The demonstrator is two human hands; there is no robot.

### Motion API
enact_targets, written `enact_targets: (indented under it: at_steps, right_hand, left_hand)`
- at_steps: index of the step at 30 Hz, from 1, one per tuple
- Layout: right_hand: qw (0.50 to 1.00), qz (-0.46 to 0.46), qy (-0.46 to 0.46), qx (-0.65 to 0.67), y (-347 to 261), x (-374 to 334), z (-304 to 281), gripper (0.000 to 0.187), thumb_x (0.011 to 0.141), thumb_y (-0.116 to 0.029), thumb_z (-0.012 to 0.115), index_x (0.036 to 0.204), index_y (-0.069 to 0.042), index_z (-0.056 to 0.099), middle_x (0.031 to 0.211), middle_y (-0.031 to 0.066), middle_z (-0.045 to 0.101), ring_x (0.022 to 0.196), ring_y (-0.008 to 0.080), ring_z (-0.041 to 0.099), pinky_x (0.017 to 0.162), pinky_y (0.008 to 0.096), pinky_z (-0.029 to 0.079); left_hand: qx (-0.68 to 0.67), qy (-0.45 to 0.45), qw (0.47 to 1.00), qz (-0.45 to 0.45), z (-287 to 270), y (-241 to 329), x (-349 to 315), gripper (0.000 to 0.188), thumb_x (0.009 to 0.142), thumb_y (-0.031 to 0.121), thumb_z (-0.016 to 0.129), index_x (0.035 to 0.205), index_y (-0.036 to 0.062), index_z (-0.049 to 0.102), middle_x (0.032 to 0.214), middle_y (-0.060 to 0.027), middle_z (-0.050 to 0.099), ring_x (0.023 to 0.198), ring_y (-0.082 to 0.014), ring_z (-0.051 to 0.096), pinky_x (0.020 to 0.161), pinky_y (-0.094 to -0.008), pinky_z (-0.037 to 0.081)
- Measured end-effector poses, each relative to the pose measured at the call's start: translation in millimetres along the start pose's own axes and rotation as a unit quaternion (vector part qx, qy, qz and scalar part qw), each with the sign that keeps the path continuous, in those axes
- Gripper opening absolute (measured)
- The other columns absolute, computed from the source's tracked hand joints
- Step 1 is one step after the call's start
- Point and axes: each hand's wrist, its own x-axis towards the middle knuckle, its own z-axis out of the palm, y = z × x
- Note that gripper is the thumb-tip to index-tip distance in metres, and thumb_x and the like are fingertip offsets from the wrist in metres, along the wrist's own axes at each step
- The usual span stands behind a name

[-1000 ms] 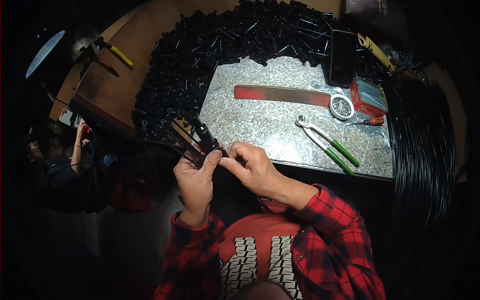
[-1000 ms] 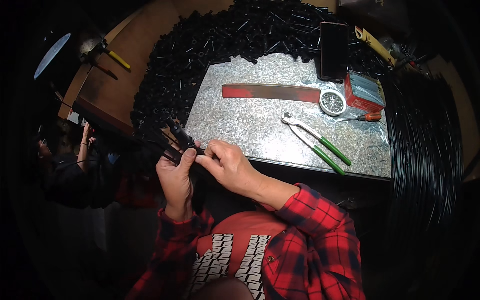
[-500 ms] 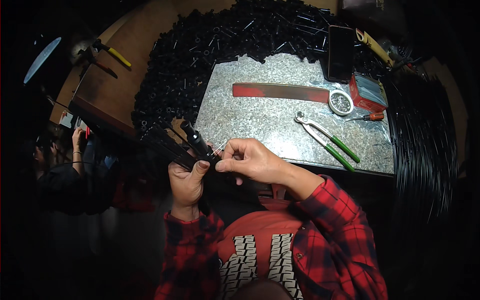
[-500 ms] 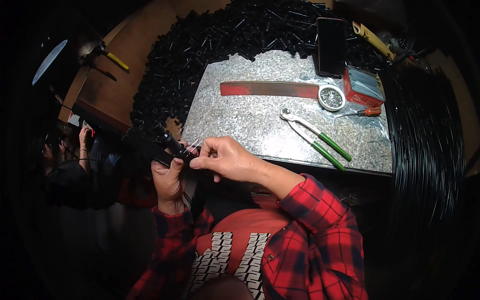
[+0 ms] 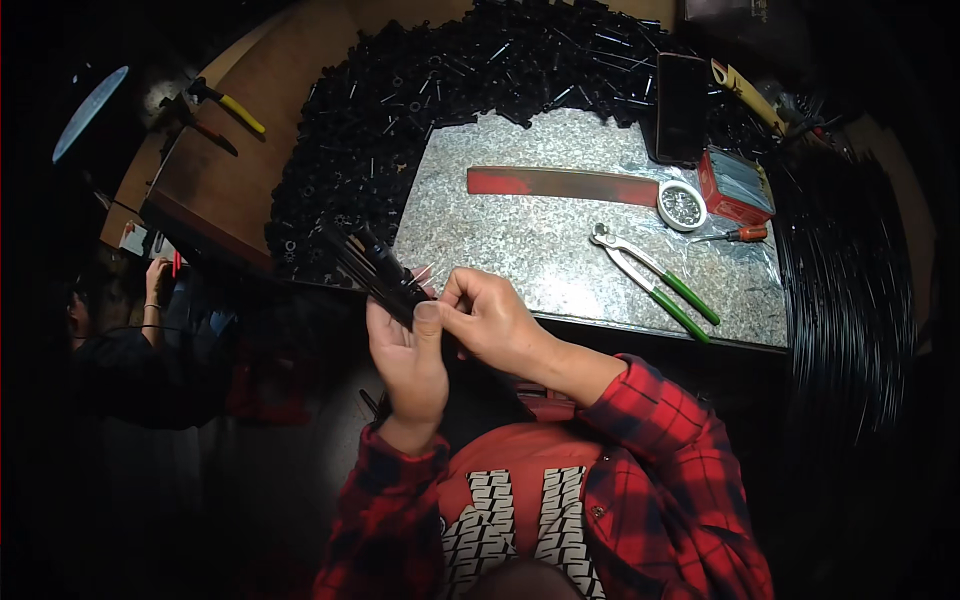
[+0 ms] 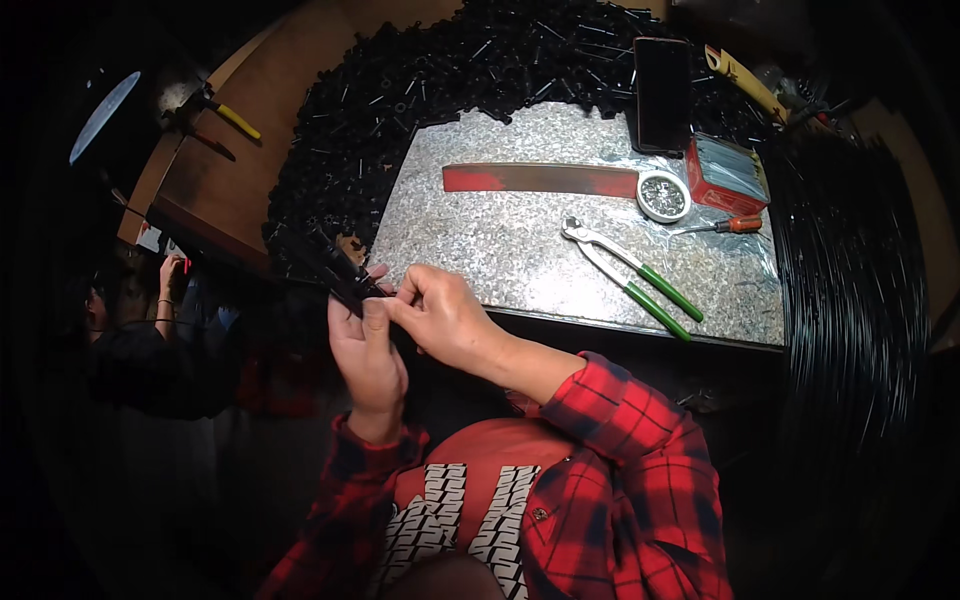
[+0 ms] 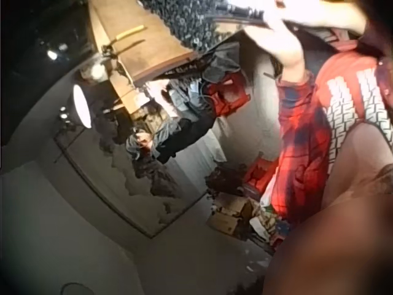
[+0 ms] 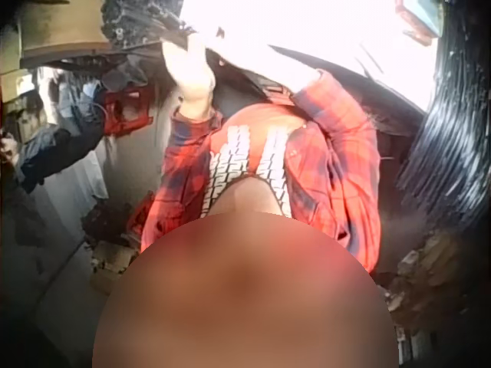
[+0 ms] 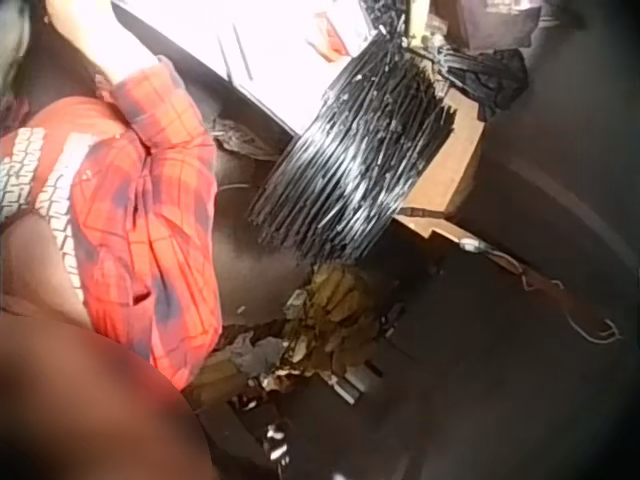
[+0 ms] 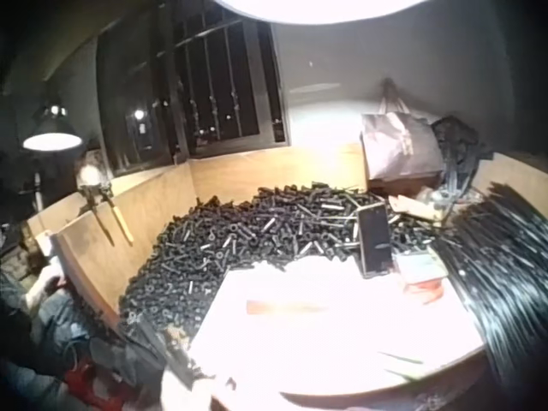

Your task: Assembling bundles of black cables into connectors using pliers and a small hammer at a production workstation.

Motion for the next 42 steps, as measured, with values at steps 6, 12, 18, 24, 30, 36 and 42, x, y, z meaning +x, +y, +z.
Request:
enact_targets:
  at_steps: [6,12,18,24,30,36,42]
  right_hand:
    - [0.971,-0.204,0.088,-0.086,14.8,6.9,23.5,0.024,0.082,-0.008,0.066,0.07,0.002,0.047,0.068,0.0126,0.053,0.063,0.0193,0.055,0.055,0.032,0.043]
    - [0.952,-0.269,0.09,-0.112,13.2,0.2,27.3,0.018,0.08,-0.003,0.062,0.07,0.003,0.048,0.071,0.0158,0.05,0.067,0.0347,0.053,0.061,0.0406,0.043]
    - [0.96,-0.257,0.048,-0.101,13.5,-0.4,19.3,0.015,0.083,-0.005,0.063,0.077,0.003,0.052,0.074,0.0132,0.056,0.067,0.0261,0.057,0.062,0.0354,0.044]
    - [0.981,-0.168,0.025,-0.098,11.6,-0.8,11.8,0.018,0.084,-0.009,0.067,0.076,0.002,0.054,0.069,0.0087,0.057,0.065,0.0158,0.056,0.06,0.03,0.045]
    - [0.993,-0.114,-0.019,-0.025,18.8,5.4,6.2,0.018,0.081,-0.012,0.069,0.075,0.002,0.058,0.068,0.011,0.061,0.063,0.0157,0.057,0.057,0.0307,0.044]
    - [0.993,-0.097,-0.064,0.002,21.3,10.7,2.4,0.016,0.08,-0.012,0.07,0.076,0.0,0.061,0.069,0.0073,0.062,0.065,0.0114,0.057,0.058,0.0275,0.045]
    - [0.993,-0.065,-0.103,0.013,19.0,11.2,-4.6,0.016,0.079,-0.012,0.071,0.076,0.0,0.061,0.07,0.0056,0.063,0.066,0.0097,0.056,0.058,0.0266,0.045]
  left_hand:
    - [0.146,0.052,0.988,0.018,-4.8,3.3,6.2,0.048,0.089,0.005,0.057,0.13,-0.0063,0.034,0.104,-0.0083,0.052,0.092,-0.0132,0.05,0.084,-0.0266,0.042]
    - [0.147,-0.019,0.988,-0.033,-27.3,12.6,13.3,0.031,0.09,0.002,0.053,0.117,-0.0042,0.04,0.097,-0.0071,0.05,0.087,-0.0125,0.05,0.079,-0.0269,0.043]
    - [0.148,-0.078,0.985,-0.034,-39.4,18.0,13.7,0.025,0.09,0.001,0.054,0.111,-0.0026,0.042,0.095,-0.0063,0.05,0.086,-0.0104,0.049,0.076,-0.0258,0.043]
    - [0.133,-0.073,0.988,-0.036,-40.7,13.6,14.1,0.022,0.088,0.003,0.061,0.104,-0.0013,0.047,0.093,-0.0051,0.052,0.083,-0.0095,0.05,0.073,-0.0246,0.044]
    - [0.186,-0.108,0.976,-0.02,-42.3,20.9,15.1,0.018,0.089,0.003,0.06,0.102,0.0007,0.047,0.092,-0.004,0.052,0.084,-0.0094,0.05,0.076,-0.0242,0.043]
    - [0.174,-0.083,0.981,-0.002,-39.0,21.9,13.0,0.016,0.086,0.004,0.063,0.096,-0.0009,0.051,0.088,-0.006,0.055,0.079,-0.0125,0.053,0.072,-0.0275,0.044]
    - [0.17,-0.092,0.981,0.011,-35.5,19.0,5.6,0.014,0.087,0.001,0.06,0.096,0.0014,0.049,0.089,-0.0046,0.053,0.081,-0.0108,0.051,0.073,-0.0258,0.043]
